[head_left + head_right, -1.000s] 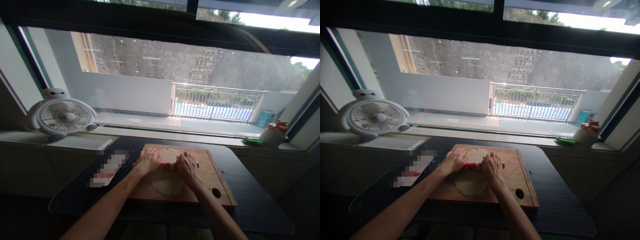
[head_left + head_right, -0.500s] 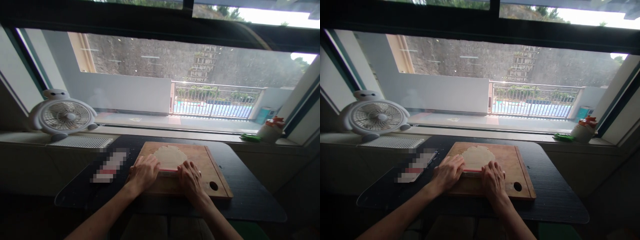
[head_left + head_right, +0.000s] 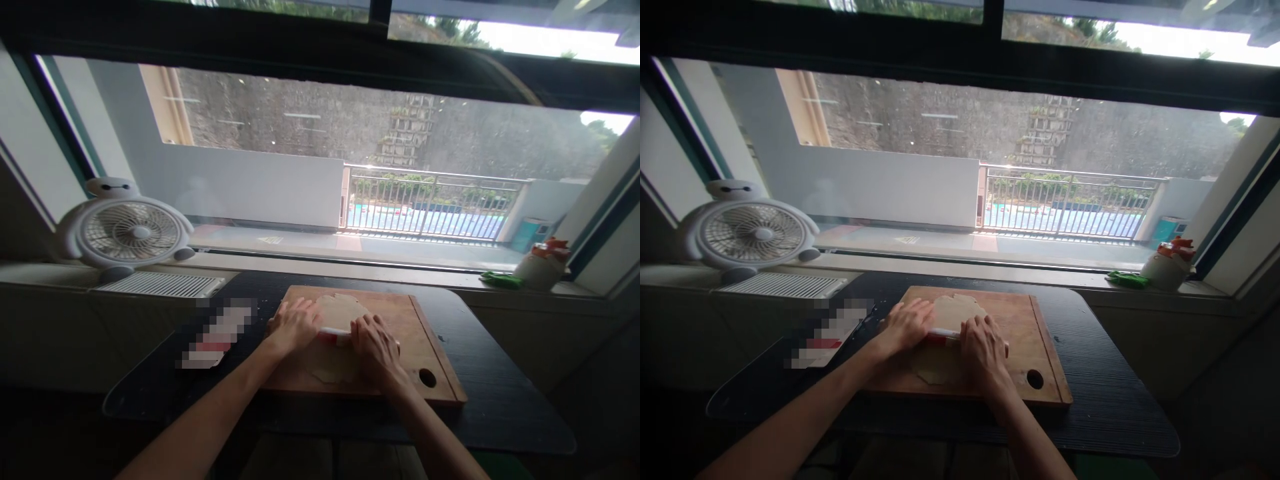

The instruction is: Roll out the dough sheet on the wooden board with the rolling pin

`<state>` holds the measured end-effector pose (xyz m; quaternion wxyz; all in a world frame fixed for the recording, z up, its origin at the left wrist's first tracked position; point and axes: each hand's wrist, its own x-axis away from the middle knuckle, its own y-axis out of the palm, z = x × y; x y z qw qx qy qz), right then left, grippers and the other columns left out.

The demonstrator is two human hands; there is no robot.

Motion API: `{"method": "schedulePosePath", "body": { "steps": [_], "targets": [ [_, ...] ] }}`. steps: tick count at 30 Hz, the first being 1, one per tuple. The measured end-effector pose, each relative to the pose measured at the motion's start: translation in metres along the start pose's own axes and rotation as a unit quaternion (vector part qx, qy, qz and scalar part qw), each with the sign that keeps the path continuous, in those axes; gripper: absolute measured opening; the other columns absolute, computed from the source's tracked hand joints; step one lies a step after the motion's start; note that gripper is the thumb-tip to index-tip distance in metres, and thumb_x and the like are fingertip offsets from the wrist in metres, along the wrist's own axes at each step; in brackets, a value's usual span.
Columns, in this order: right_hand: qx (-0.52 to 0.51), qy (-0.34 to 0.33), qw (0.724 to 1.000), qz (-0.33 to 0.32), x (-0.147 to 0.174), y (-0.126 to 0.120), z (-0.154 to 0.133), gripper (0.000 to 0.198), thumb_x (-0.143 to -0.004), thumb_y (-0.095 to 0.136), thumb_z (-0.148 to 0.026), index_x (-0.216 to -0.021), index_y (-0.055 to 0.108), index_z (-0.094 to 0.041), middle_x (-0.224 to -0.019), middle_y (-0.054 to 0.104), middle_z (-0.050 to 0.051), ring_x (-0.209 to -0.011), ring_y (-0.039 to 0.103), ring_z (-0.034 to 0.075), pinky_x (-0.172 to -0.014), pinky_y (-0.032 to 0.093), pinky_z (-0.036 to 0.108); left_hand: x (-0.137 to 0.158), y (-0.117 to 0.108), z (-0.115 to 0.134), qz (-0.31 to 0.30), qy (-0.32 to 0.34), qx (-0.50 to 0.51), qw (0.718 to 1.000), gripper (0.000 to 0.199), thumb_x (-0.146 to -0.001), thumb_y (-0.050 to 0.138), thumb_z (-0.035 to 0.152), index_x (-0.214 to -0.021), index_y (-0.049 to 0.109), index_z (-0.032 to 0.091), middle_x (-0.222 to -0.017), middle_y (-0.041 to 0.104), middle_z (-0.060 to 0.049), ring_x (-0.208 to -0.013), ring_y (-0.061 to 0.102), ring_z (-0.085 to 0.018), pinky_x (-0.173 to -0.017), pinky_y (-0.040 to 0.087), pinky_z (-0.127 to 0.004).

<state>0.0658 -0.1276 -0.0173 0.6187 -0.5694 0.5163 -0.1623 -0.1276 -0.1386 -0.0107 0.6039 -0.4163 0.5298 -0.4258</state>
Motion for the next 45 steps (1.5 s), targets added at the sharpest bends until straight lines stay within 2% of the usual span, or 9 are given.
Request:
{"method": "schedulePosePath", "body": {
  "steps": [5, 8, 12, 20, 24, 32, 36, 41, 45],
  "targets": [
    [0.003, 0.002, 1.0, 0.01, 0.042, -0.012, -0.017, 0.028, -0.093, 0.029, -0.031, -0.078, 0.052, -0.023, -0.089, 0.053, 0.002, -0.09, 0.044, 0.017, -0.076, 0.032, 0.029, 0.05, -0.005, -0.004, 0.06, 0.049, -0.008, 0.997, 0.04, -0.089, 0.025, 0.036, -0.107, 0.058, 0.025, -0.122, 0.055, -0.003, -0.12, 0.04, -0.021, -0.102, 0.022, -0.042],
    [0.001, -0.015, 1.0, 0.012, 0.05, -0.013, -0.017, 0.027, -0.093, 0.03, -0.03, -0.079, 0.053, -0.023, -0.089, 0.054, 0.003, -0.09, 0.045, 0.017, -0.081, 0.03, 0.03, 0.061, -0.006, -0.006, 0.067, 0.059, 0.0, 0.996, 0.038, -0.089, 0.026, 0.035, -0.11, 0.057, 0.026, -0.123, 0.055, -0.001, -0.12, 0.04, -0.02, -0.103, 0.022, -0.041],
    [0.008, -0.042, 0.999, 0.012, 0.027, -0.007, -0.003, 0.033, -0.093, 0.027, -0.03, -0.076, 0.053, -0.022, -0.082, 0.055, 0.003, -0.083, 0.047, 0.016, -0.077, 0.03, 0.027, 0.036, -0.006, -0.002, 0.062, 0.046, -0.003, 0.997, 0.037, -0.088, 0.028, 0.033, -0.102, 0.061, 0.025, -0.119, 0.057, -0.002, -0.119, 0.041, -0.021, -0.101, 0.024, -0.042],
    [0.001, -0.005, 1.0, 0.015, -0.02, 0.007, 0.012, 0.033, -0.094, 0.027, -0.032, -0.074, 0.052, -0.021, -0.073, 0.057, 0.0, -0.069, 0.05, 0.013, -0.061, 0.027, 0.024, -0.047, 0.002, 0.0, 0.024, -0.088, -0.003, 0.996, 0.033, -0.079, 0.038, 0.033, -0.083, 0.066, 0.016, -0.09, 0.066, -0.011, -0.09, 0.058, -0.022, -0.08, 0.041, -0.033],
    [0.026, -0.022, 0.999, 0.039, -0.004, 0.002, 0.002, 0.032, -0.093, 0.029, -0.032, -0.073, 0.052, -0.021, -0.076, 0.057, 0.002, -0.074, 0.048, 0.015, -0.064, 0.028, 0.026, -0.031, 0.003, -0.002, 0.044, -0.102, -0.005, 0.994, 0.037, -0.083, 0.031, 0.033, -0.078, 0.065, 0.018, -0.087, 0.066, -0.01, -0.088, 0.058, -0.022, -0.077, 0.039, -0.033],
    [0.032, -0.028, 0.998, 0.048, 0.022, -0.006, -0.008, 0.033, -0.093, 0.03, -0.03, -0.072, 0.054, -0.021, -0.077, 0.056, 0.003, -0.078, 0.047, 0.016, -0.07, 0.029, 0.027, 0.033, -0.005, -0.009, 0.123, -0.035, -0.044, 0.991, 0.032, -0.084, 0.029, 0.026, -0.067, 0.056, 0.019, -0.074, 0.062, -0.006, -0.078, 0.055, -0.02, -0.073, 0.036, -0.032],
    [0.026, -0.032, 0.999, 0.027, 0.018, -0.006, -0.006, 0.037, -0.093, 0.029, -0.031, -0.07, 0.055, -0.02, -0.073, 0.058, 0.003, -0.074, 0.049, 0.015, -0.067, 0.029, 0.026, 0.025, -0.007, -0.008, 0.087, -0.032, -0.036, 0.995, 0.035, -0.084, 0.03, 0.029, -0.069, 0.059, 0.02, -0.077, 0.065, -0.006, -0.079, 0.057, -0.02, -0.074, 0.038, -0.032],
    [0.016, 0.012, 0.999, -0.038, -0.009, -0.008, 0.002, 0.046, -0.094, 0.024, -0.037, -0.07, 0.059, -0.019, -0.069, 0.062, 0.003, -0.061, 0.054, 0.012, -0.057, 0.028, 0.026, -0.01, -0.008, -0.004, 0.012, -0.098, 0.005, 0.995, 0.045, -0.084, 0.026, 0.038, -0.079, 0.067, 0.019, -0.084, 0.068, -0.009, -0.082, 0.061, -0.021, -0.074, 0.041, -0.031],
    [0.027, 0.042, 0.997, -0.058, -0.024, -0.008, 0.007, 0.051, -0.094, 0.022, -0.041, -0.072, 0.062, -0.019, -0.068, 0.064, 0.006, -0.059, 0.056, 0.013, -0.054, 0.028, 0.026, -0.025, -0.006, -0.003, 0.006, -0.121, 0.009, 0.993, 0.048, -0.083, 0.027, 0.04, -0.081, 0.068, 0.016, -0.085, 0.068, -0.012, -0.083, 0.062, -0.023, -0.073, 0.043, -0.031]
  ]
}}
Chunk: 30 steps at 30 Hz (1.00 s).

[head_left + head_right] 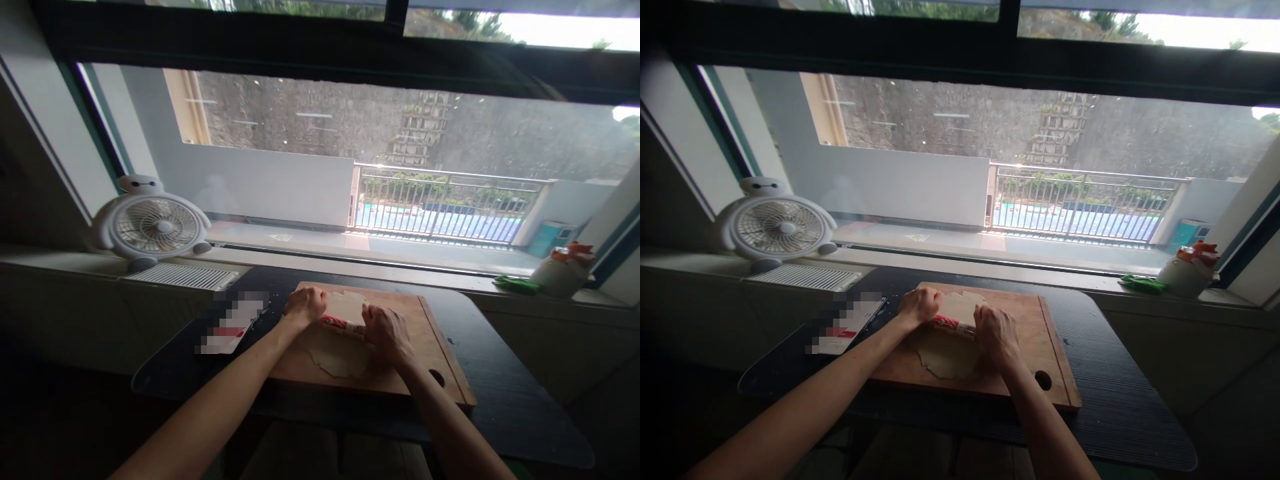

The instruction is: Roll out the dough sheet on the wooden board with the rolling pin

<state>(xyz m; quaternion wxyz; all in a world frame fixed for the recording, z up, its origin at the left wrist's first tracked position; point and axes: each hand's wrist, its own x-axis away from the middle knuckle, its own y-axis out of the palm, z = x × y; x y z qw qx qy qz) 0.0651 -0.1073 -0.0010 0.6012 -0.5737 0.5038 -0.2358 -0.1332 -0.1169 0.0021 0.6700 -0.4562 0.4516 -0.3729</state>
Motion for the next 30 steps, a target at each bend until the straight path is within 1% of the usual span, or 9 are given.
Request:
{"method": "schedulePosePath", "body": {
  "steps": [3, 7, 10, 13, 16, 19, 24, 27, 30],
  "targets": [
    [0.006, -0.004, 1.0, 0.008, 0.001, 0.001, 0.0, 0.049, -0.093, 0.023, -0.039, -0.074, 0.063, -0.019, -0.072, 0.065, 0.006, -0.063, 0.058, 0.014, -0.057, 0.03, 0.025, 0.009, 0.0, -0.002, 0.008, 0.006, 0.001, 1.0, 0.048, -0.084, 0.026, 0.041, -0.08, 0.068, 0.018, -0.085, 0.068, -0.01, -0.082, 0.062, -0.022, -0.073, 0.043, -0.031],
    [0.005, -0.002, 1.0, 0.019, 0.01, 0.002, -0.003, 0.045, -0.093, 0.025, -0.036, -0.075, 0.062, -0.019, -0.075, 0.065, 0.006, -0.069, 0.058, 0.014, -0.062, 0.033, 0.024, 0.032, -0.004, -0.008, 0.043, 0.051, -0.012, 0.998, 0.044, -0.086, 0.025, 0.036, -0.075, 0.064, 0.02, -0.083, 0.068, -0.007, -0.081, 0.061, -0.02, -0.074, 0.041, -0.03],
    [0.008, 0.001, 0.999, 0.044, 0.02, 0.0, -0.006, 0.04, -0.092, 0.029, -0.035, -0.072, 0.06, -0.019, -0.075, 0.064, 0.005, -0.072, 0.057, 0.014, -0.065, 0.033, 0.024, 0.047, -0.008, -0.011, 0.062, 0.072, -0.028, 0.995, 0.041, -0.086, 0.026, 0.033, -0.074, 0.062, 0.019, -0.079, 0.066, -0.007, -0.076, 0.06, -0.019, -0.07, 0.04, -0.029],
    [0.006, -0.034, 0.997, 0.067, 0.031, 0.0, -0.006, 0.039, -0.092, 0.029, -0.033, -0.069, 0.059, -0.02, -0.072, 0.063, 0.004, -0.072, 0.055, 0.015, -0.067, 0.033, 0.025, 0.058, -0.01, -0.014, 0.065, 0.1, -0.034, 0.992, 0.039, -0.086, 0.026, 0.032, -0.072, 0.06, 0.019, -0.075, 0.065, -0.006, -0.072, 0.06, -0.019, -0.067, 0.04, -0.029],
    [0.01, -0.05, 0.997, 0.06, 0.034, 0.003, -0.006, 0.042, -0.092, 0.028, -0.033, -0.066, 0.059, -0.02, -0.069, 0.063, 0.004, -0.069, 0.055, 0.015, -0.065, 0.033, 0.026, 0.061, -0.01, -0.014, 0.044, 0.095, -0.037, 0.994, 0.04, -0.086, 0.027, 0.032, -0.071, 0.061, 0.019, -0.075, 0.066, -0.007, -0.072, 0.06, -0.019, -0.067, 0.04, -0.03],
    [0.018, -0.041, 0.998, 0.032, 0.025, 0.005, -0.005, 0.045, -0.091, 0.028, -0.034, -0.065, 0.062, -0.019, -0.07, 0.064, 0.006, -0.064, 0.055, 0.015, -0.062, 0.033, 0.026, 0.051, -0.01, -0.011, 0.004, 0.06, -0.027, 0.998, 0.042, -0.086, 0.027, 0.035, -0.075, 0.064, 0.019, -0.082, 0.068, -0.008, -0.08, 0.062, -0.02, -0.073, 0.041, -0.031],
    [0.013, -0.016, 1.0, 0.014, -0.008, 0.01, 0.001, 0.049, -0.091, 0.024, -0.035, -0.072, 0.065, -0.016, -0.074, 0.065, 0.008, -0.064, 0.057, 0.014, -0.062, 0.034, 0.024, 0.011, -0.006, -0.006, -0.038, 0.008, -0.016, 0.999, 0.043, -0.083, 0.029, 0.037, -0.083, 0.068, 0.018, -0.09, 0.068, -0.011, -0.088, 0.062, -0.024, -0.076, 0.043, -0.033],
    [0.012, 0.002, 1.0, -0.007, -0.028, 0.011, 0.005, 0.045, -0.09, 0.027, -0.033, -0.072, 0.065, -0.017, -0.072, 0.066, 0.008, -0.063, 0.058, 0.015, -0.059, 0.034, 0.025, -0.009, -0.002, -0.004, -0.039, 0.001, -0.012, 0.999, 0.043, -0.081, 0.031, 0.038, -0.083, 0.069, 0.018, -0.09, 0.068, -0.012, -0.085, 0.063, -0.024, -0.073, 0.045, -0.033],
    [0.01, 0.016, 0.999, -0.03, -0.035, 0.011, 0.006, 0.044, -0.09, 0.028, -0.033, -0.072, 0.065, -0.017, -0.072, 0.066, 0.009, -0.066, 0.06, 0.016, -0.06, 0.035, 0.026, -0.009, 0.001, -0.004, -0.019, 0.003, -0.01, 1.0, 0.047, -0.084, 0.026, 0.039, -0.087, 0.068, 0.019, -0.09, 0.068, -0.012, -0.083, 0.063, -0.025, -0.072, 0.045, -0.035]
  ]
}}
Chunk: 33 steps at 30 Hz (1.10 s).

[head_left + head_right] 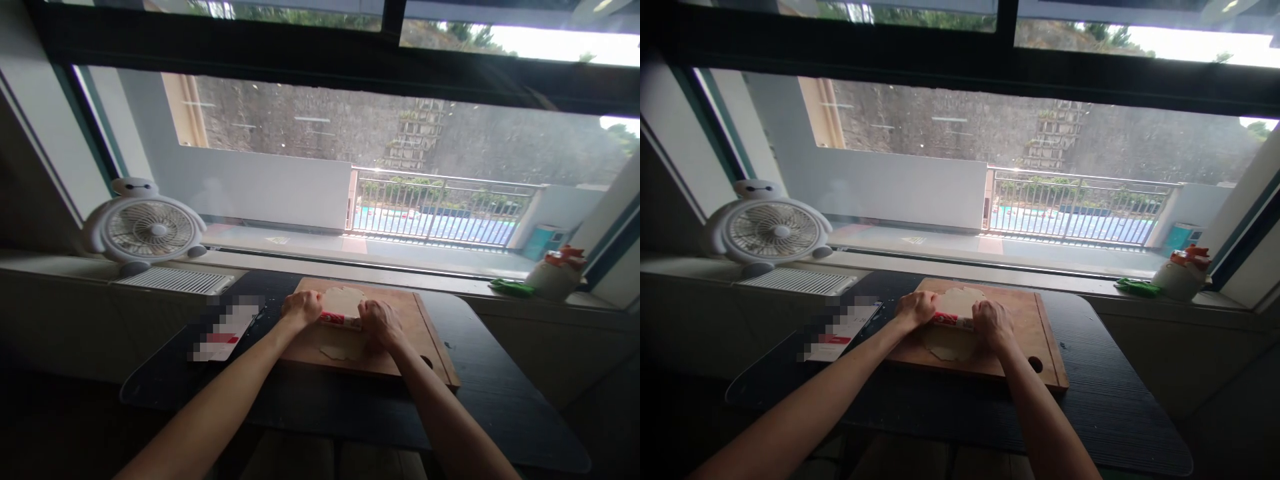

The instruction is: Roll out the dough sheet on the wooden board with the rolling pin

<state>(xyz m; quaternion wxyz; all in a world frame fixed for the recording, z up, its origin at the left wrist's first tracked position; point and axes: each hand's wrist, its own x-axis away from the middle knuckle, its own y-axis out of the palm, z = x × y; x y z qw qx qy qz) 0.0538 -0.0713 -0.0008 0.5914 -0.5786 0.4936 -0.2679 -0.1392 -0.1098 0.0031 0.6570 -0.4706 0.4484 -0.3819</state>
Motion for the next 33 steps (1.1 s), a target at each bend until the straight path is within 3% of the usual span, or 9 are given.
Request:
{"method": "schedulePosePath", "body": {
  "steps": [6, 9, 16, 21, 27, 30, 33],
  "targets": [
    [0.008, -0.006, 0.998, 0.067, 0.025, 0.0, -0.006, 0.039, -0.09, 0.029, -0.031, -0.073, 0.062, -0.018, -0.078, 0.066, 0.006, -0.076, 0.058, 0.016, -0.069, 0.036, 0.025, 0.039, -0.002, -0.001, 0.054, 0.037, -0.015, 0.998, 0.047, -0.086, 0.023, 0.035, -0.081, 0.066, 0.016, -0.089, 0.067, -0.012, -0.088, 0.06, -0.023, -0.081, 0.04, -0.034],
    [0.009, -0.013, 0.998, 0.067, 0.044, -0.002, -0.007, 0.039, -0.091, 0.03, -0.03, -0.071, 0.061, -0.018, -0.074, 0.065, 0.005, -0.074, 0.058, 0.015, -0.067, 0.035, 0.024, 0.054, -0.003, -0.003, 0.073, 0.061, -0.04, 0.995, 0.044, -0.086, 0.025, 0.032, -0.074, 0.065, 0.017, -0.082, 0.067, -0.011, -0.083, 0.061, -0.023, -0.077, 0.041, -0.034],
    [-0.011, -0.049, 0.998, 0.045, 0.071, -0.005, 0.002, 0.042, -0.091, 0.029, -0.032, -0.065, 0.06, -0.02, -0.067, 0.064, 0.003, -0.064, 0.057, 0.014, -0.06, 0.032, 0.025, 0.084, -0.005, -0.009, 0.009, 0.075, -0.044, 0.996, 0.044, -0.085, 0.025, 0.033, -0.069, 0.063, 0.019, -0.077, 0.067, -0.008, -0.074, 0.062, -0.022, -0.066, 0.043, -0.032],
    [-0.025, -0.027, 0.999, -0.003, 0.043, -0.004, 0.006, 0.039, -0.088, 0.03, -0.031, -0.07, 0.063, -0.018, -0.072, 0.065, 0.007, -0.062, 0.056, 0.014, -0.057, 0.031, 0.024, 0.054, -0.01, -0.006, -0.019, 0.051, -0.008, 0.998, 0.04, -0.084, 0.028, 0.038, -0.079, 0.064, 0.022, -0.088, 0.067, -0.008, -0.082, 0.062, -0.022, -0.068, 0.044, -0.033],
    [-0.023, -0.02, 0.999, 0.021, -0.005, -0.001, 0.009, 0.036, -0.086, 0.034, -0.028, -0.069, 0.063, -0.015, -0.068, 0.064, 0.007, -0.054, 0.051, 0.012, -0.052, 0.027, 0.024, 0.001, -0.008, 0.002, -0.009, 0.025, -0.001, 1.0, 0.037, -0.082, 0.034, 0.039, -0.079, 0.065, 0.02, -0.088, 0.067, -0.01, -0.082, 0.062, -0.021, -0.068, 0.044, -0.029],
    [-0.019, -0.042, 0.997, 0.054, -0.002, 0.001, 0.009, 0.038, -0.088, 0.032, -0.029, -0.068, 0.062, -0.016, -0.069, 0.064, 0.006, -0.057, 0.052, 0.012, -0.053, 0.025, 0.025, 0.009, -0.006, 0.001, 0.017, 0.035, 0.004, 0.999, 0.04, -0.085, 0.029, 0.038, -0.078, 0.063, 0.02, -0.089, 0.066, -0.008, -0.084, 0.061, -0.02, -0.07, 0.042, -0.029],
    [-0.023, -0.088, 0.989, 0.12, 0.017, 0.001, 0.009, 0.039, -0.09, 0.031, -0.031, -0.066, 0.058, -0.018, -0.069, 0.063, 0.003, -0.059, 0.052, 0.011, -0.056, 0.024, 0.025, 0.034, -0.007, -0.003, 0.056, 0.088, 0.013, 0.994, 0.041, -0.088, 0.025, 0.037, -0.073, 0.059, 0.019, -0.082, 0.065, -0.006, -0.079, 0.06, -0.018, -0.07, 0.04, -0.028]
  ]
}}
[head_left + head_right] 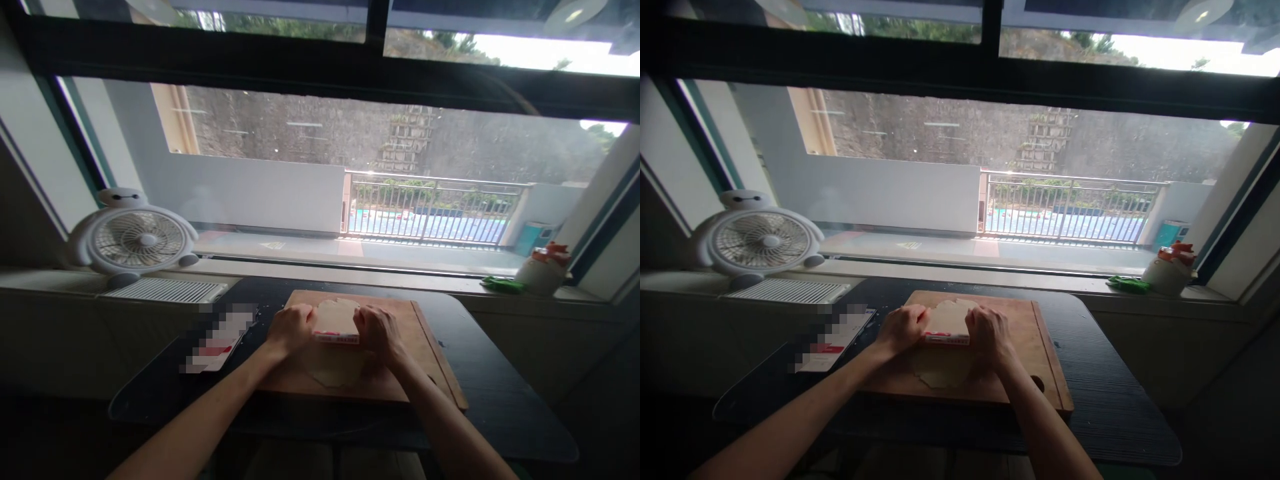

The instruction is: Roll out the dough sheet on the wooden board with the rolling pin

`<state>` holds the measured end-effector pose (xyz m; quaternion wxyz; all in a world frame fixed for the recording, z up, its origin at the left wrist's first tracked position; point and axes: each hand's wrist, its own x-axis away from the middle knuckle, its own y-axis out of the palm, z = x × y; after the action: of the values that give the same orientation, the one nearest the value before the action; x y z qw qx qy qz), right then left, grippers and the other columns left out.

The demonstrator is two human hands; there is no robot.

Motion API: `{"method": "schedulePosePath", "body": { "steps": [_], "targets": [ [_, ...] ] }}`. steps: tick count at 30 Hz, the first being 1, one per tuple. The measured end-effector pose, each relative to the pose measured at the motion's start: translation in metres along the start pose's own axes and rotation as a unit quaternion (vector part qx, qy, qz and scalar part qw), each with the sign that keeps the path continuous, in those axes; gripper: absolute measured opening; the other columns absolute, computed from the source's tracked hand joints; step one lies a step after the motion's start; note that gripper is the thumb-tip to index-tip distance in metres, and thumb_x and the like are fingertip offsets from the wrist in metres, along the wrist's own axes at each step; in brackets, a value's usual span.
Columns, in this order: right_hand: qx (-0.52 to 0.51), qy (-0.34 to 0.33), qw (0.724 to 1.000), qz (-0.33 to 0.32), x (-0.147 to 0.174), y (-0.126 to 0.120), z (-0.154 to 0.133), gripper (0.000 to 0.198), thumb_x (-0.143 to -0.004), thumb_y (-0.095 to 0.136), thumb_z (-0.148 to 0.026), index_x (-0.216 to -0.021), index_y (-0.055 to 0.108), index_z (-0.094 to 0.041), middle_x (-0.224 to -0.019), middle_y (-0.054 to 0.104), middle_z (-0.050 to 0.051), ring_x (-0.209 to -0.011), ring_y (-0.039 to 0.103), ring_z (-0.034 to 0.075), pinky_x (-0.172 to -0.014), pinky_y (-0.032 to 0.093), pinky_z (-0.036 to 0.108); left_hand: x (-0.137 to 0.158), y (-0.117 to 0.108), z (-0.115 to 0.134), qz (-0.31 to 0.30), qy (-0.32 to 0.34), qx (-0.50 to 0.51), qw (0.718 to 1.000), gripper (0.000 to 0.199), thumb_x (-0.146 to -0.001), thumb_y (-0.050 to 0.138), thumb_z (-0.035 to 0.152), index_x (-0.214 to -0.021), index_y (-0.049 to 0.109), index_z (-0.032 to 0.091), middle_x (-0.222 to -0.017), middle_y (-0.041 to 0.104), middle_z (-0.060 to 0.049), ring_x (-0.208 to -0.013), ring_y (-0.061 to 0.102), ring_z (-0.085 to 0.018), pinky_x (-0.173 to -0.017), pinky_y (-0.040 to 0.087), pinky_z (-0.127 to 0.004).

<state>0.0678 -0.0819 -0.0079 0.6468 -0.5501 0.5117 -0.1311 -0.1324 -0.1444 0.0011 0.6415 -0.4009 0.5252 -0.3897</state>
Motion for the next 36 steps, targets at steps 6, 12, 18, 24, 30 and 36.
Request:
{"method": "schedulePosePath", "body": {
  "steps": [6, 12, 18, 24, 30, 36],
  "targets": [
    [-0.004, -0.001, 0.998, 0.065, 0.027, -0.006, -0.005, 0.036, -0.091, 0.033, -0.031, -0.063, 0.052, -0.019, -0.066, 0.06, 0.0, -0.059, 0.049, 0.009, -0.057, 0.023, 0.025, 0.039, -0.006, 0.0, 0.061, 0.088, -0.003, 0.994, 0.032, -0.089, 0.026, 0.031, -0.08, 0.054, 0.019, -0.083, 0.061, -0.005, -0.08, 0.056, -0.016, -0.073, 0.039, -0.028],
    [0.002, 0.005, 0.998, 0.055, 0.023, -0.005, -0.006, 0.036, -0.092, 0.031, -0.03, -0.065, 0.053, -0.019, -0.067, 0.06, 0.0, -0.06, 0.049, 0.01, -0.057, 0.023, 0.024, 0.033, -0.003, -0.001, 0.027, 0.089, -0.003, 0.996, 0.037, -0.089, 0.025, 0.034, -0.081, 0.057, 0.018, -0.083, 0.063, -0.006, -0.08, 0.057, -0.018, -0.076, 0.041, -0.03],
    [0.018, -0.006, 1.0, 0.013, 0.039, -0.006, -0.008, 0.035, -0.091, 0.031, -0.031, -0.067, 0.054, -0.02, -0.068, 0.06, 0.0, -0.062, 0.05, 0.011, -0.059, 0.025, 0.025, 0.035, -0.007, 0.004, 0.011, 0.053, -0.002, 0.999, 0.041, -0.089, 0.024, 0.036, -0.078, 0.059, 0.018, -0.082, 0.065, -0.007, -0.077, 0.059, -0.018, -0.073, 0.041, -0.03],
    [0.014, -0.015, 1.0, -0.018, 0.051, -0.012, -0.007, 0.037, -0.091, 0.029, -0.032, -0.067, 0.055, -0.021, -0.07, 0.06, 0.0, -0.066, 0.051, 0.012, -0.061, 0.029, 0.024, 0.045, -0.011, 0.005, -0.02, 0.059, 0.008, 0.998, 0.044, -0.089, 0.024, 0.037, -0.078, 0.062, 0.018, -0.082, 0.066, -0.008, -0.078, 0.061, -0.018, -0.075, 0.041, -0.03],
    [0.017, 0.071, 0.993, -0.088, 0.013, -0.005, -0.002, 0.039, -0.089, 0.03, -0.034, -0.072, 0.063, -0.02, -0.073, 0.065, 0.005, -0.064, 0.056, 0.015, -0.059, 0.033, 0.025, 0.008, -0.001, 0.002, -0.014, -0.016, -0.02, 1.0, 0.052, -0.088, 0.02, 0.04, -0.08, 0.065, 0.016, -0.084, 0.068, -0.01, -0.08, 0.063, -0.021, -0.075, 0.043, -0.031],
    [0.015, 0.102, 0.987, -0.125, -0.015, 0.001, 0.004, 0.045, -0.09, 0.028, -0.038, -0.075, 0.066, -0.019, -0.075, 0.067, 0.01, -0.069, 0.06, 0.018, -0.062, 0.035, 0.025, -0.015, 0.006, 0.001, -0.001, -0.046, -0.021, 0.999, 0.053, -0.088, 0.02, 0.04, -0.081, 0.066, 0.017, -0.083, 0.068, -0.011, -0.081, 0.063, -0.023, -0.073, 0.044, -0.033]
  ]
}}
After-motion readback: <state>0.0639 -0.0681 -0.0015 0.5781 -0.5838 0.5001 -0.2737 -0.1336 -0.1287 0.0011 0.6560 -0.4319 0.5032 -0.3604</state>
